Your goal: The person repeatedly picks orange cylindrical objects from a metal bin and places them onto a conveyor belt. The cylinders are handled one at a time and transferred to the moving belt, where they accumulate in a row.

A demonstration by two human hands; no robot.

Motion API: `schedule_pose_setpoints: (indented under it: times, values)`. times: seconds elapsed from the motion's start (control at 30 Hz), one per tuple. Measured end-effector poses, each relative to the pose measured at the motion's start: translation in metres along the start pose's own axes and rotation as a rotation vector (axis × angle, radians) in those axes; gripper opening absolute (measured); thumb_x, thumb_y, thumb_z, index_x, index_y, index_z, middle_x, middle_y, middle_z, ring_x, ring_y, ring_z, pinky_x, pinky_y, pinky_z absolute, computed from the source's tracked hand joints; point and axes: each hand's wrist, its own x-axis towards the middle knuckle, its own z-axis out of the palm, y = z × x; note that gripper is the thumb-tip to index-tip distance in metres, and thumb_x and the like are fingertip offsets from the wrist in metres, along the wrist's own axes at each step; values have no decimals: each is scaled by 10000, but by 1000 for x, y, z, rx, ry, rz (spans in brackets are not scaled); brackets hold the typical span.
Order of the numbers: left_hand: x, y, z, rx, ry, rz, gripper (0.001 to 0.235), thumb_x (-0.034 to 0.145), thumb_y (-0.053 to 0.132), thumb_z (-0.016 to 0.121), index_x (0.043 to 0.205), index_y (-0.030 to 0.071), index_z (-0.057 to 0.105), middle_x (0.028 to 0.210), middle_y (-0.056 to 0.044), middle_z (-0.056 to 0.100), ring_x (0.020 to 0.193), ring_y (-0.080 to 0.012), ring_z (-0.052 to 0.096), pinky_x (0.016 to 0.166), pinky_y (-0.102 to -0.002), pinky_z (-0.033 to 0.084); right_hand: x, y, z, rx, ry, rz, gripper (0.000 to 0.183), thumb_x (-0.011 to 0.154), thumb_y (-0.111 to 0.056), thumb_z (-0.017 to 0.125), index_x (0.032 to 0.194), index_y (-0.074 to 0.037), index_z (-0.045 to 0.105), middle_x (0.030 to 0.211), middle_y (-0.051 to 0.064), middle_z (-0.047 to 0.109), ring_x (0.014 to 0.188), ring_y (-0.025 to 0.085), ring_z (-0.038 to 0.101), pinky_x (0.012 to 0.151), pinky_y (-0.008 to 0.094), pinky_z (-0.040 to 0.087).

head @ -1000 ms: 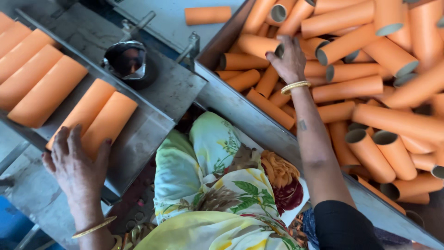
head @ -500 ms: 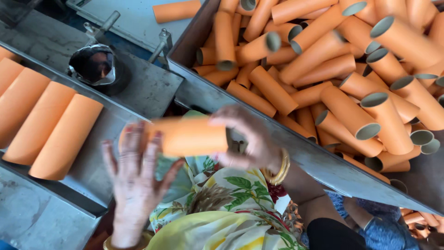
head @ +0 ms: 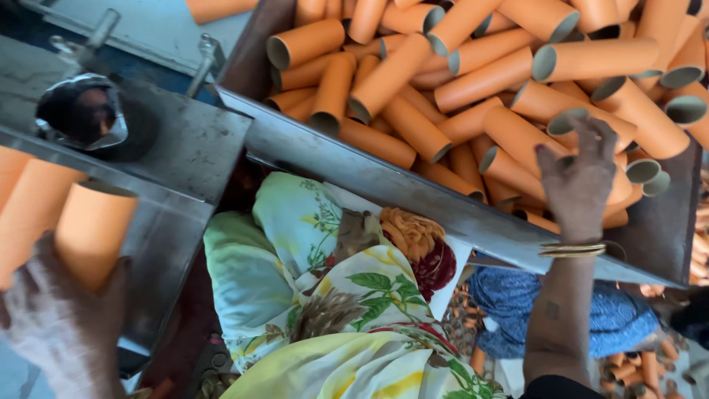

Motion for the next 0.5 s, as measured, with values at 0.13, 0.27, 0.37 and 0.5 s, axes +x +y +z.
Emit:
schedule_pose_setpoints:
  times: [0.13, 0.27, 0.37, 0.5]
  values:
    - [-3, -26, 33, -134, -24, -22, 603, 931, 273, 797, 1403, 52, 495, 1190, -161, 636, 1070, -352, 657, 887, -446, 538, -22, 73, 0, 48, -25, 166, 649, 977, -293, 844, 1492, -36, 544, 1513, 263, 449, 1386, 440, 495, 1138, 506, 442]
    - [-6, -29, 40, -150, -43, -74, 592, 959, 243, 779, 1441, 47, 498, 1246, -188, 636, 1102, -385, 677, 899, -479, 547, -18, 125, 16, 127, -30, 219, 730, 939, -263, 799, 1550, -36, 473, 1485, 276, 471, 1395, 474, 478, 1164, 541, 404]
    - [-6, -24, 34, -116, -115, -156, 590, 984, 296, 797, 1454, 73, 518, 1252, -200, 657, 1045, -416, 673, 862, -520, 531, -5, 145, 27, -178, -81, 278, 650, 906, -229, 690, 1503, -76, 485, 1458, 274, 520, 1305, 514, 525, 1093, 582, 434]
    - [-4, -21, 27, -144, -65, -112, 550, 1003, 299, 775, 1424, 54, 520, 1309, -206, 652, 1082, -422, 663, 896, -524, 529, 16, 141, 33, -364, -113, 250, 731, 886, -395, 805, 1488, -76, 539, 1360, 268, 557, 1200, 526, 561, 965, 616, 454]
